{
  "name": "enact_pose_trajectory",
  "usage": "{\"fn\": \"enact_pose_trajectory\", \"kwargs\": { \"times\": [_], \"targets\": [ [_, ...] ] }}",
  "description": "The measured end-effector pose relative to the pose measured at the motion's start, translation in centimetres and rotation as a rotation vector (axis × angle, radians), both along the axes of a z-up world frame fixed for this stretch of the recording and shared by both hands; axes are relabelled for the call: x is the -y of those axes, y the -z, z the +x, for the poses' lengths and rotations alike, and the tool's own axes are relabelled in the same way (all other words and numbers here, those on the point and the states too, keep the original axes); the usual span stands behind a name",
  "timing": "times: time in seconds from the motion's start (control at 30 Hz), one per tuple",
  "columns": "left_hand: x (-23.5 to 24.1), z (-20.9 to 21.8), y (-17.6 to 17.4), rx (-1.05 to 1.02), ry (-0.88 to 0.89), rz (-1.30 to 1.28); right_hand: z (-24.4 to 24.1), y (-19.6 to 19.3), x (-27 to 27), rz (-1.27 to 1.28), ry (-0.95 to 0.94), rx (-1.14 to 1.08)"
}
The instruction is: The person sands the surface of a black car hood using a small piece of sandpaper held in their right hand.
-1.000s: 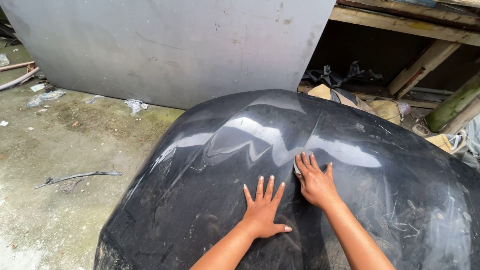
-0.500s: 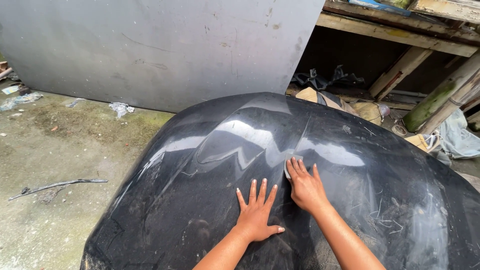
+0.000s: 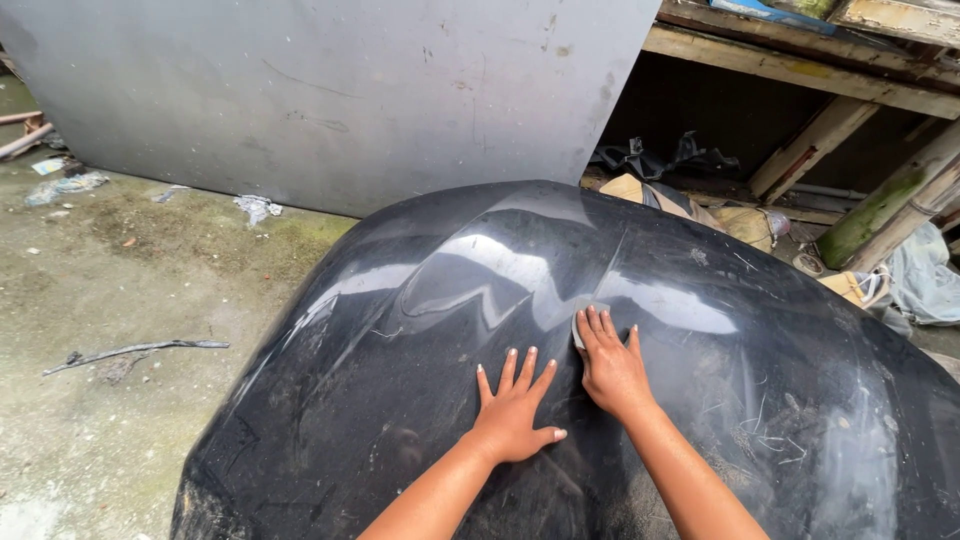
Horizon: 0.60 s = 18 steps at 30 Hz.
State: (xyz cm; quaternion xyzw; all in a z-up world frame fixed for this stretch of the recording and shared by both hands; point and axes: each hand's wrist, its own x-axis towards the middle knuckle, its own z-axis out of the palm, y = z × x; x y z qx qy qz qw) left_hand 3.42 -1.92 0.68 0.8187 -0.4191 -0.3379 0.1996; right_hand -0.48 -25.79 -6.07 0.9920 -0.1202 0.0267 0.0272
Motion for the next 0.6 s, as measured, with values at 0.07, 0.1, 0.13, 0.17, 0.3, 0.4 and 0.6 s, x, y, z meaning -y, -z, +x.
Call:
{"fn": "enact_pose_trajectory", "kwargs": {
  "times": [0.07, 0.1, 0.13, 0.17, 0.3, 0.4, 0.6],
  "targets": [
    [-0.3, 0.3, 0.0, -0.044, -0.028, -0.032, -0.4, 1.1, 0.6, -0.045, -0.043, 0.055],
    [-0.4, 0.5, -0.1, -0.091, -0.055, -0.07, -0.4, 1.7, 1.0, -0.095, -0.085, 0.107],
    [-0.6, 0.6, 0.2, -0.085, -0.057, -0.067, -0.6, 1.8, 0.9, -0.093, -0.086, 0.113],
    [-0.7, 0.7, 0.5, -0.08, -0.067, -0.098, -0.7, 1.9, 1.0, -0.099, -0.107, 0.13],
    [-1.1, 1.0, 1.1, -0.016, -0.009, -0.083, -0.9, 2.1, 0.8, -0.132, -0.117, 0.142],
    [-0.5, 0.9, 2.6, 0.08, 0.043, -0.044, -0.7, 1.5, 0.4, -0.125, -0.097, 0.133],
    [0.5, 0.4, 1.6, 0.073, 0.046, 0.076, -0.6, 2.3, 0.6, -0.166, -0.089, 0.142]
  ]
}}
